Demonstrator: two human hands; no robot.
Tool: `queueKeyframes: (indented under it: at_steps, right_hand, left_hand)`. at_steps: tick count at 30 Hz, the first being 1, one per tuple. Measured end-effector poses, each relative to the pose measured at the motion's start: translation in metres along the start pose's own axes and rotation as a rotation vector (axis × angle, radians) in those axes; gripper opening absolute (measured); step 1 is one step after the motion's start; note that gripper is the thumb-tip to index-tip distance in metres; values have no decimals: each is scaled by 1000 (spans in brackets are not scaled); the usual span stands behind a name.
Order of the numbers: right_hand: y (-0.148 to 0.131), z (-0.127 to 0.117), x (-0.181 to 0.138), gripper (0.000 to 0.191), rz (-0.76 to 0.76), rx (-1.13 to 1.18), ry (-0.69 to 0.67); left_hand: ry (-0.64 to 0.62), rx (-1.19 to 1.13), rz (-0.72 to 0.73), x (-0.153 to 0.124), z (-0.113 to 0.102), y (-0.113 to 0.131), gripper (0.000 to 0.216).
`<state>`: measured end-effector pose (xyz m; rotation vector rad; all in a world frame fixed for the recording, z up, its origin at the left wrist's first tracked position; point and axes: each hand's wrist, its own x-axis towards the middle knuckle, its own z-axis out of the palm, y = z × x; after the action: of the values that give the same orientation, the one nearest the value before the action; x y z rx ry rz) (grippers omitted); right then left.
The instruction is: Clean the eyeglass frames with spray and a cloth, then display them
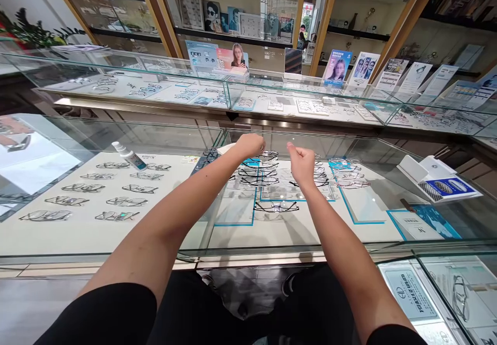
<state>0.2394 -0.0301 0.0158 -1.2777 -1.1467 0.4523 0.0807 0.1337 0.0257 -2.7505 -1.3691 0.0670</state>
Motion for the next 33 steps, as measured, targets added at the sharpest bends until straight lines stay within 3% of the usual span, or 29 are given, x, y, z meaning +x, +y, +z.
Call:
queueKeyframes:
  at_steps: [8,14,16,19,23,28,33]
  right_hand:
    - [1,1,0,71,-12,4,-8]
    - [3,2,-1,70,-26,-5,-11]
    - [4,2,-1,68,-38,2,-9]
    - [5,3,0,60,-40,41,-57]
    - [5,6,-1,46,11,154,-255]
    - [-1,12,-11,54,20,176,-458]
    - [-8,13,-18,59,75,178,-537]
  left_hand:
    - [-12,-86,-62,16,1,-2,25]
    - [143,-176,-134,10,-16,-10,28]
    - [243,-326,-131,0,-24,-12,25]
    - [394,-737,-72,-27,-33,-9,20]
    - [421,-1179,-48,-77,-31,7,31]
    - [463,-1398,-80,-125,-11,30,40]
    - [436,-1553,-96,-133,11,37,41]
